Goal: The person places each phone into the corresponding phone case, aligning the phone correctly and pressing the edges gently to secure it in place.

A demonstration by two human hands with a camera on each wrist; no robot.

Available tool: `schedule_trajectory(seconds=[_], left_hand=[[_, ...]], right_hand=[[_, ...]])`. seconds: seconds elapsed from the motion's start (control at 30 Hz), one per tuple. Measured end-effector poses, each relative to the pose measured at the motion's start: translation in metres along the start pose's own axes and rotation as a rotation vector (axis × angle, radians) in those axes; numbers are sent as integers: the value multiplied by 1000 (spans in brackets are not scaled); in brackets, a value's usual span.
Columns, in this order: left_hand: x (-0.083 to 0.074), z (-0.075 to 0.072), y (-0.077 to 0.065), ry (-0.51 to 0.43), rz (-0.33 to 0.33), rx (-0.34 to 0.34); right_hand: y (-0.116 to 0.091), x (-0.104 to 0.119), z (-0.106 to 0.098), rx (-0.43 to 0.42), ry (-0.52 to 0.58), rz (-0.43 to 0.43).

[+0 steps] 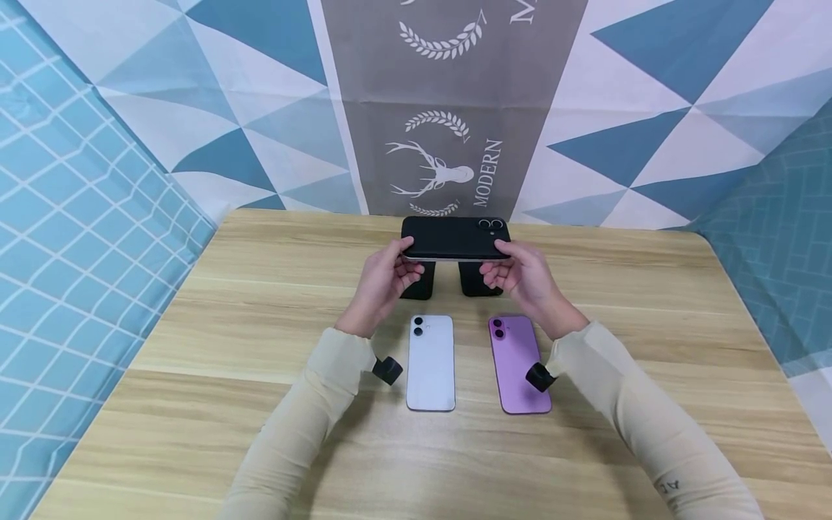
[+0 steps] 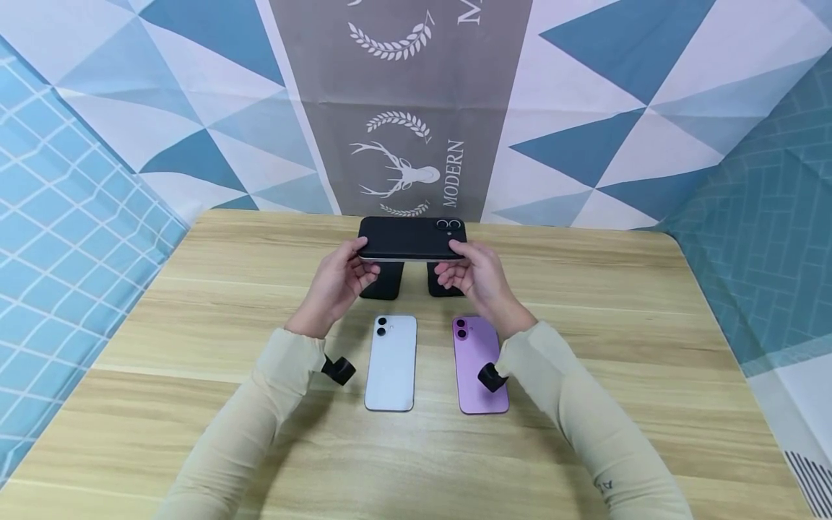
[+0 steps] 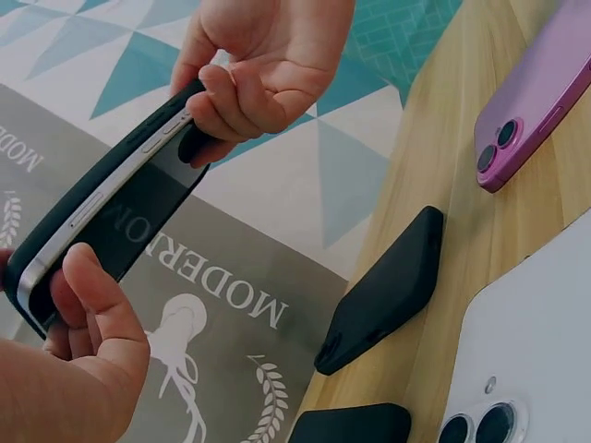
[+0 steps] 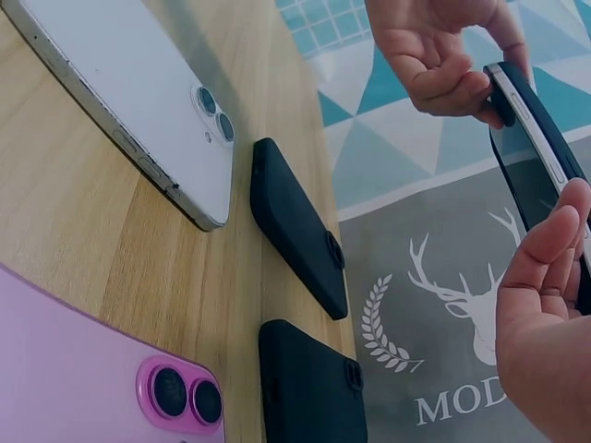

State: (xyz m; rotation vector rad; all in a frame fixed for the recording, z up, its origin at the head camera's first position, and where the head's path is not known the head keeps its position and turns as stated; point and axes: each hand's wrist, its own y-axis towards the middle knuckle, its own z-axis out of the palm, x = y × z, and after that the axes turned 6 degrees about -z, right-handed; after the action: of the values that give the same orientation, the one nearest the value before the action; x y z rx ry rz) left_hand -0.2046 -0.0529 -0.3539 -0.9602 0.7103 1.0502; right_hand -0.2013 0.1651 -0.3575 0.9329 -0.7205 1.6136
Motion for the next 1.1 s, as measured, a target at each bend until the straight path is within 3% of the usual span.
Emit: schedule_trajectory(seconds=[0.23, 0.33, 0.53, 0.63, 0.67, 0.83, 0.87, 0.9, 1.1], left_hand=[[7, 4, 2, -39, 43, 17], [11, 8, 3, -25, 31, 27], [25, 26, 4, 107, -16, 84], [32, 35, 8, 141, 32, 91], [41, 33, 19, 130, 62, 95], [47, 41, 23, 65, 141, 41], [47, 42, 22, 58, 148, 30], [39, 47, 12, 54, 143, 14], [37, 43, 11, 35, 125, -18]], right_hand=[[1, -3, 2, -8, 32, -31], [1, -5, 3, -15, 35, -39], [2, -12, 8, -6, 44, -35], [3, -15, 11, 13, 41, -42], [3, -16, 12, 16, 38, -43], [3, -16, 15, 17, 32, -52], [2, -15, 15, 16, 19, -55], [2, -14, 15, 16, 2, -58], [1, -17, 17, 5, -213, -70]])
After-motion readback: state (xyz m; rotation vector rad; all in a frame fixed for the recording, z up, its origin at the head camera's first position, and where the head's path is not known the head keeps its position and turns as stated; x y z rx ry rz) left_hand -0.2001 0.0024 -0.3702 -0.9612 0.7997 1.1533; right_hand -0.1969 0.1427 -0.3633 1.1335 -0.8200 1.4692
